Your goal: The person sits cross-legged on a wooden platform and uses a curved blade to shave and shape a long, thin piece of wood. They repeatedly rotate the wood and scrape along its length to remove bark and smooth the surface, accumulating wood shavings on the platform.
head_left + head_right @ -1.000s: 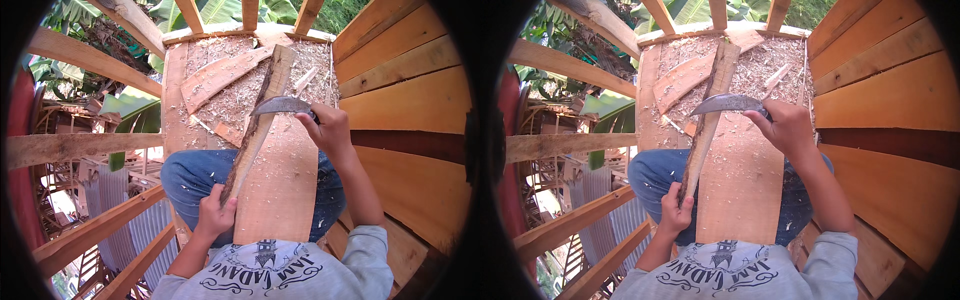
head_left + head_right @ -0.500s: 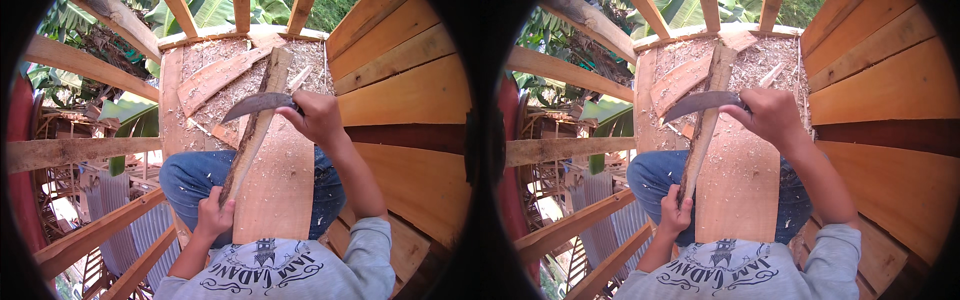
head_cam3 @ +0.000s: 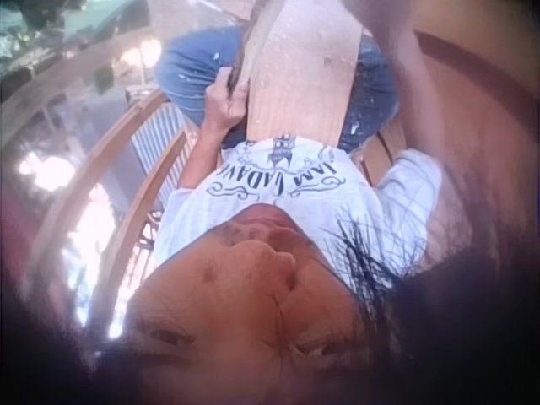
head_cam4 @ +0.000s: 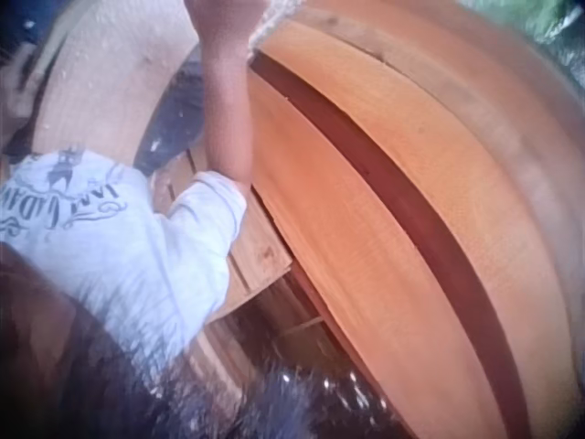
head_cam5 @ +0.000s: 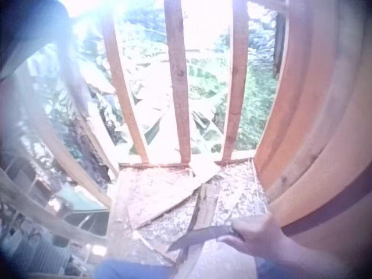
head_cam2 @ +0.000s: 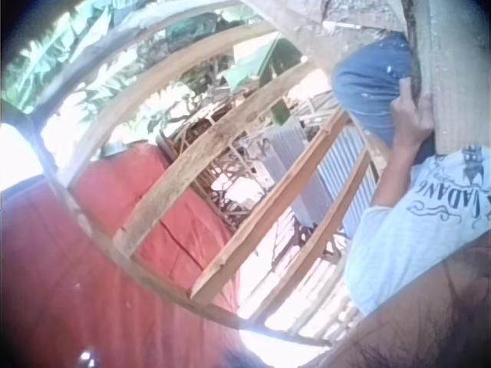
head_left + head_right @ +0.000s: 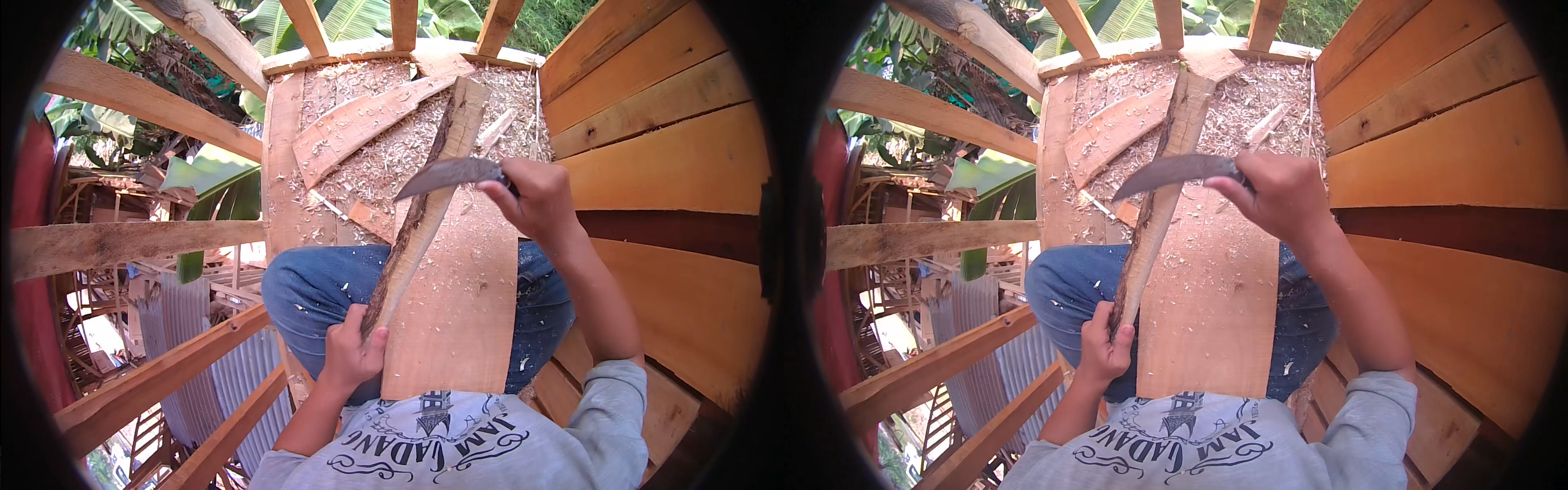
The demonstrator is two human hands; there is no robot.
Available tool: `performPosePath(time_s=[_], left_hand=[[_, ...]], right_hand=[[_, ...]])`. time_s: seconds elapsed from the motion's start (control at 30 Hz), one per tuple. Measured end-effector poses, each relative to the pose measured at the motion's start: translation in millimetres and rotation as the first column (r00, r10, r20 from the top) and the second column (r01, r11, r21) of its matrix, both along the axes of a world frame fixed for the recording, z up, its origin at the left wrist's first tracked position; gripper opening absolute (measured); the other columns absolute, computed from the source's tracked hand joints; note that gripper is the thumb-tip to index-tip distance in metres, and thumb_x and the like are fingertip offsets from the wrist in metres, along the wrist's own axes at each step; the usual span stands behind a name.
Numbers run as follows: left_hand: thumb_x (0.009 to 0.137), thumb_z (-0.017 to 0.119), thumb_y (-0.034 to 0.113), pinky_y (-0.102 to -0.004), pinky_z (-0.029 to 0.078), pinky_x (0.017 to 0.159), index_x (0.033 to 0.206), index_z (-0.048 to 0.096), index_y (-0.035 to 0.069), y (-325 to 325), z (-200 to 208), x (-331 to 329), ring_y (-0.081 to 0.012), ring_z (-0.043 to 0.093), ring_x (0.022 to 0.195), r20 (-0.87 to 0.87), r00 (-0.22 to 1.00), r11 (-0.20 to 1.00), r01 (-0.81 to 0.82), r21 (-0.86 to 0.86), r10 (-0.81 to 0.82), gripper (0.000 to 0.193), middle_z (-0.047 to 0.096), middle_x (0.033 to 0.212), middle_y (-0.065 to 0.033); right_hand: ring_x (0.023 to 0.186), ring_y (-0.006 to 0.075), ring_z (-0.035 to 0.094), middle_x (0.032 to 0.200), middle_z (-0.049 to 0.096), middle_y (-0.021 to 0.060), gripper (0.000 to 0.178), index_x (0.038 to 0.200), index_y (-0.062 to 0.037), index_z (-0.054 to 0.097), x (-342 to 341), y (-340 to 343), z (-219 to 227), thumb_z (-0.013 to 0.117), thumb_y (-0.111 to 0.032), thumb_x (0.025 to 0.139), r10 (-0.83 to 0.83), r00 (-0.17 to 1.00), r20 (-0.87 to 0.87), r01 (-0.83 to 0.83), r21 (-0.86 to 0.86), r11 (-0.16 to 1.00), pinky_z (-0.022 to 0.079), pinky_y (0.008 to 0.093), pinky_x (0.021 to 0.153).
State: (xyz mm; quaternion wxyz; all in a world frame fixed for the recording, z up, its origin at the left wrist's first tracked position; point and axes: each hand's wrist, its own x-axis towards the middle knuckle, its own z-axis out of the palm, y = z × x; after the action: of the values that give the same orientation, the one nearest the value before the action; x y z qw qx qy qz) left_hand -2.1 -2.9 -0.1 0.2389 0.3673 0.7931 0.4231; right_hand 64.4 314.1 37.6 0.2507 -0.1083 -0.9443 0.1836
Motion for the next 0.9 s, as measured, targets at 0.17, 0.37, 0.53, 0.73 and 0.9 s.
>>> performPosePath(time_s=[0.17,0.37,0.53,0.73,0.9], left_hand=[[0.083,0.061,0.019,-0.0379,0.045,0.047,0.093,0.052,-0.002,1,3,1,-0.0352,0.061,0.053,-0.023,1.0,1.0,0.018,0.009,-0.018,0.025,0.055,0.06,-0.0175],[0.083,0.061,0.019,-0.0363,0.044,0.046,0.093,0.052,-0.002,3,-2,0,-0.0337,0.06,0.051,-0.044,0.999,1.0,0.014,0.021,-0.013,0.024,0.055,0.059,-0.0161],[0.082,0.063,0.018,-0.0349,0.044,0.045,0.092,0.053,-0.002,2,-1,2,-0.0313,0.059,0.048,-0.036,0.999,1.0,-0.019,0.012,0.019,0.024,0.054,0.057,-0.0151],[0.081,0.064,0.015,-0.0326,0.043,0.046,0.093,0.053,-0.002,4,-2,4,-0.0285,0.059,0.047,-0.084,0.996,0.999,-0.032,0.042,0.035,0.023,0.054,0.057,-0.0138],[0.086,0.059,0.017,-0.0259,0.038,0.048,0.092,0.052,-0.002,6,0,9,-0.0108,0.048,0.05,-0.027,0.997,0.996,-0.07,0.059,0.071,0.022,0.048,0.059,-0.0064]], right_hand=[[0.041,0.0235,0.051,0.048,0.048,0.0082,0.049,0.062,-0.0057,0.055,1,86,-11,0.058,-0.046,0.089,-0.553,0.83,0.074,0.516,-0.479,0.71,0.038,0.0335,0.042],[0.045,0.0286,0.051,0.051,0.049,0.0133,0.044,0.067,-0.0022,0.058,16,10,0,0.062,-0.04,0.088,-0.195,0.979,0.059,0.203,-0.237,0.95,0.038,0.0361,0.045],[0.045,0.0276,0.052,0.049,0.048,0.0114,0.045,0.062,-0.0042,0.054,29,-18,-13,0.065,-0.042,0.085,-0.167,0.981,0.098,0.186,-0.23,0.955,0.039,0.0357,0.044],[0.044,0.0269,0.053,0.048,0.048,0.0099,0.051,0.058,-0.0065,0.05,33,-44,-19,0.066,-0.049,0.08,-0.168,0.98,0.11,0.181,-0.121,0.976,0.041,0.0351,0.042],[0.042,0.0261,0.052,0.047,0.047,0.0091,0.055,0.055,-0.0071,0.047,35,-41,-18,0.066,-0.053,0.079,-0.244,0.957,0.156,0.256,-0.067,0.964,0.039,0.036,0.04]])
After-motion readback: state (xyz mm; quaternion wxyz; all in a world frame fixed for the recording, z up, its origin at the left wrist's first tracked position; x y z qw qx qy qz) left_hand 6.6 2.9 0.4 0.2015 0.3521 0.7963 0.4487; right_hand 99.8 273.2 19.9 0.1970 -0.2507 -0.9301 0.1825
